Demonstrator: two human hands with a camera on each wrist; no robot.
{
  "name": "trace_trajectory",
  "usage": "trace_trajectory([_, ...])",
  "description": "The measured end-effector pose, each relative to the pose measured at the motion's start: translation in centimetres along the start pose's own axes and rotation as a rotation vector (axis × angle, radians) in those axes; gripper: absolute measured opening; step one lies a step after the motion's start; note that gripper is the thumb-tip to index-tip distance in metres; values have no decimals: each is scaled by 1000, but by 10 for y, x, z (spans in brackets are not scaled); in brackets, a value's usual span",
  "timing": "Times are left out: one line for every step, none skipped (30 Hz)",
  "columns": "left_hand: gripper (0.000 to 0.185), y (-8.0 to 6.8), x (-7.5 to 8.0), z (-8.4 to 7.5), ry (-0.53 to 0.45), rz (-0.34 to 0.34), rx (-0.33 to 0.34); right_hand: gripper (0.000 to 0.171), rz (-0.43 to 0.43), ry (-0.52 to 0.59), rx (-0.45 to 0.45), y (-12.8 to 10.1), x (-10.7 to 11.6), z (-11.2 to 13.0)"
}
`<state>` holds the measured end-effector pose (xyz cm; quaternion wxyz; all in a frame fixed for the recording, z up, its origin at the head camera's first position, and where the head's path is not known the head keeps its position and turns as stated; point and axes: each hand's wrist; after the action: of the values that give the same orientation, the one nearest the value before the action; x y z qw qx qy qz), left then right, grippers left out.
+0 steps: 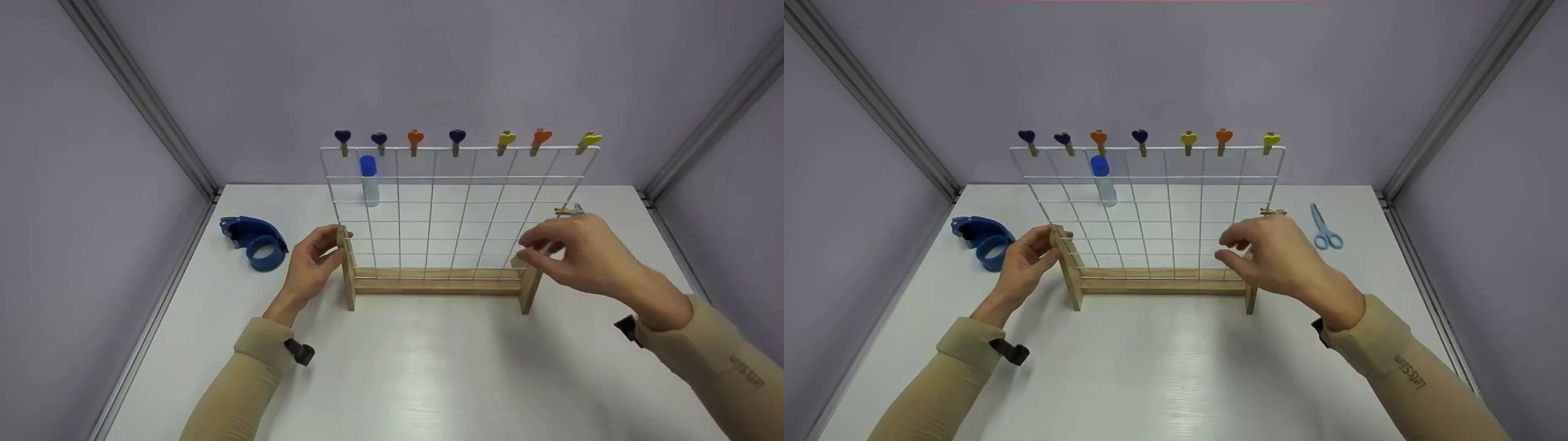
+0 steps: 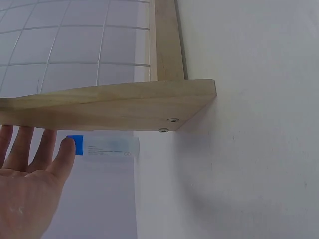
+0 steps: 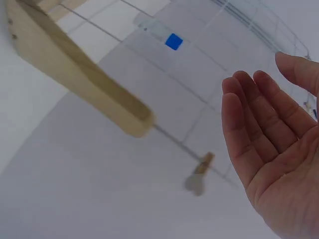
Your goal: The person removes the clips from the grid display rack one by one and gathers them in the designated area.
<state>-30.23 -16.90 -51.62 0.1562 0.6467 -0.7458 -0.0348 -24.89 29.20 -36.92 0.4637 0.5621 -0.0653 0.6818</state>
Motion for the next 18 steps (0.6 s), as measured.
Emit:
trace_trajectory([44,0,0,0,0,4,5,13,-2,-2,41,9,3,6])
trace_trajectory([43,1,0,0,1,8,7,14,-5,0,82,19,6,13])
trace_trajectory([42,1,0,0,2,10,11,15,-3,4,120,28,8,20])
trace_trajectory([42,2,0,0,5,12,11,15,-3,5,158,38,11,26])
trace_trajectory([41,2,0,0,7,15,11,15,-1,11,192,47,13,33])
trace_trajectory([41,2,0,-1,7,18,11,15,5,23,223,56,15,40])
trace_trajectory([40,3,0,-1,12,22,10,15,9,34,254,65,17,46])
trace_trajectory([40,3,0,-1,18,25,9,15,12,48,283,74,19,53])
trace_trajectory([40,3,0,-1,26,25,11,15,13,58,311,83,21,59])
trace_trajectory([39,3,0,-1,29,26,11,15,14,69,340,92,22,64])
trace_trajectory([39,4,0,-1,35,23,12,15,17,78,363,101,23,70])
trace_trajectory([39,4,0,-1,41,20,11,15,16,86,386,110,24,75])
trace_trajectory([39,4,0,-1,47,19,11,15,12,93,406,119,25,80])
trace_trajectory([38,4,0,-1,52,16,11,15,3,101,419,129,26,84])
trace_trajectory([38,4,0,-1,54,15,10,15,-11,110,430,137,27,88])
trace_trajectory([38,4,0,-1,54,16,8,14,-27,116,438,146,27,91])
trace_trajectory([39,4,0,-1,55,16,9,14,-45,120,436,154,27,93])
trace_trajectory([39,5,-1,-1,52,20,9,15,-65,124,432,162,27,95])
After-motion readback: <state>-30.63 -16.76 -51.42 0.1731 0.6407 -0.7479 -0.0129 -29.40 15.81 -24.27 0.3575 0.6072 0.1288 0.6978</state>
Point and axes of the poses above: each hand's wrist, its own y-axis towards the middle knuckle, its own x-axis out of the back of the hand, z = x × y, and after that the axes turned 3 degrees about y, right-handed
